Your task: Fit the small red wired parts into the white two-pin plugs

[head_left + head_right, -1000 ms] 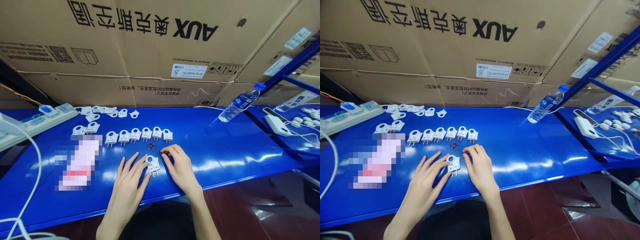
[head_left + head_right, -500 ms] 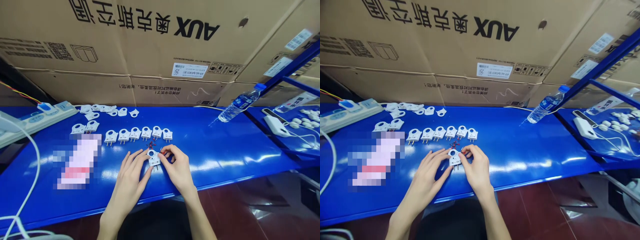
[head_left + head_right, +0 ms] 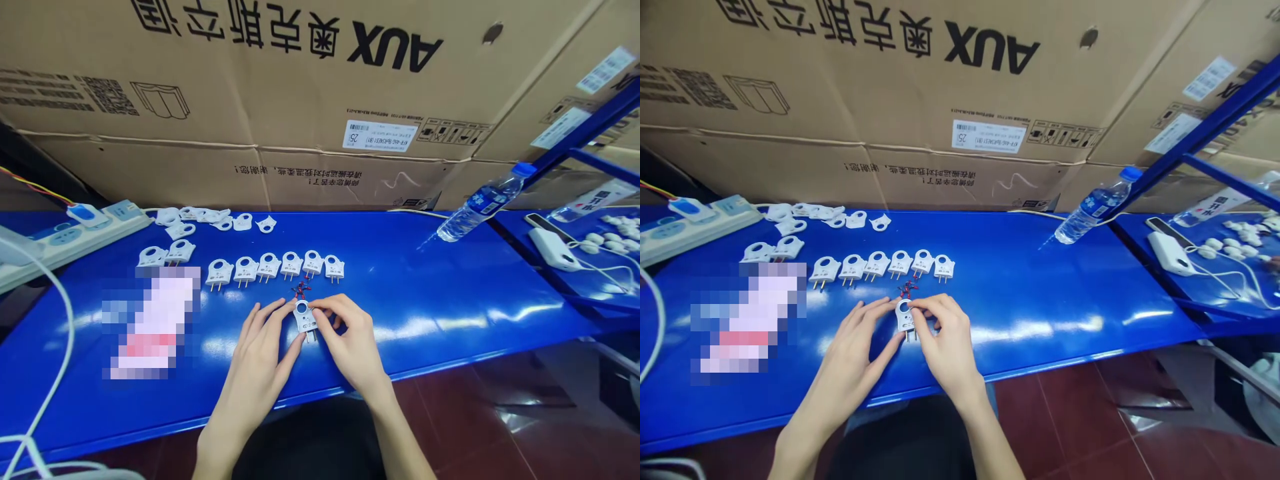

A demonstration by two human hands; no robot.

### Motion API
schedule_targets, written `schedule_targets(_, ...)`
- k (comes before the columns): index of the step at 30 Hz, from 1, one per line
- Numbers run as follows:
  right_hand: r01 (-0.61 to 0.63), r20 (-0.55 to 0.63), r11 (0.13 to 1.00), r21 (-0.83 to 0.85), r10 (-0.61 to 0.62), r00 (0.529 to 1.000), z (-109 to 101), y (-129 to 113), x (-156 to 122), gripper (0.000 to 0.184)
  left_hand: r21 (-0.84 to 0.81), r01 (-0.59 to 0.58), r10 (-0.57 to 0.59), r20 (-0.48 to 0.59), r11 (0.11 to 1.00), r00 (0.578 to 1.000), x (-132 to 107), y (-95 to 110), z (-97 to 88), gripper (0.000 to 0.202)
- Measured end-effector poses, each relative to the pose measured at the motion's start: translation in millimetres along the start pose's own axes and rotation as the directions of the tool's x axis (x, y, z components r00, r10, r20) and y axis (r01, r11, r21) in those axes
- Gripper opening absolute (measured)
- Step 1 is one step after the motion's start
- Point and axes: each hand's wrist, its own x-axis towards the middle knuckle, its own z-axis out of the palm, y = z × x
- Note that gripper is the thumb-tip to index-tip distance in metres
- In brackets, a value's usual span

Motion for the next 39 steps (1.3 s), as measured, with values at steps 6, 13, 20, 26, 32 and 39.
schedule_targets(6,0.037,0.032,0.999,-0.021,-0.037,0.999,2.6,1.0,-1.3,0.011,0.014,-0.026,0.026,-0.003,1.0,1.0,0.8,1.2,-1.3,0.043)
schedule_targets(13,0.038,0.074,0.997,-0.065,-0.033,0.997,1.7,0.4,-1.2,0.01,0.005,-0.065,0.065,-0.01,0.998,0.998,1.4,0.9,-1.2,0.041)
schedule_targets(20,-0.004,0.042,0.999,-0.046,0.006,0.999,2.5,-1.4,-0.9,0.009,-0.012,-0.075,0.075,-0.001,0.997,0.997,2.3,2.4,-3.8,0.032)
schedule_targets(26,-0.005,0.046,0.999,-0.034,0.006,0.999,3.0,-0.1,-2.3,0.009,-0.027,-0.097,0.097,0.002,0.995,0.995,2.0,2.4,-4.6,0.029)
schedule_targets(32,-0.022,0.062,1.0,0.016,0.021,0.998,0.8,0.1,-4.7,0.02,-0.028,-0.065,0.065,0.023,0.998,0.998,1.2,0.4,-2.8,0.032)
schedule_targets(39,0.002,0.059,1.0,0.014,-0.003,0.998,1.1,2.1,-6.1,0.019,-0.05,-0.016,0.019,0.051,0.999,0.999,2.0,2.5,-3.7,0.028)
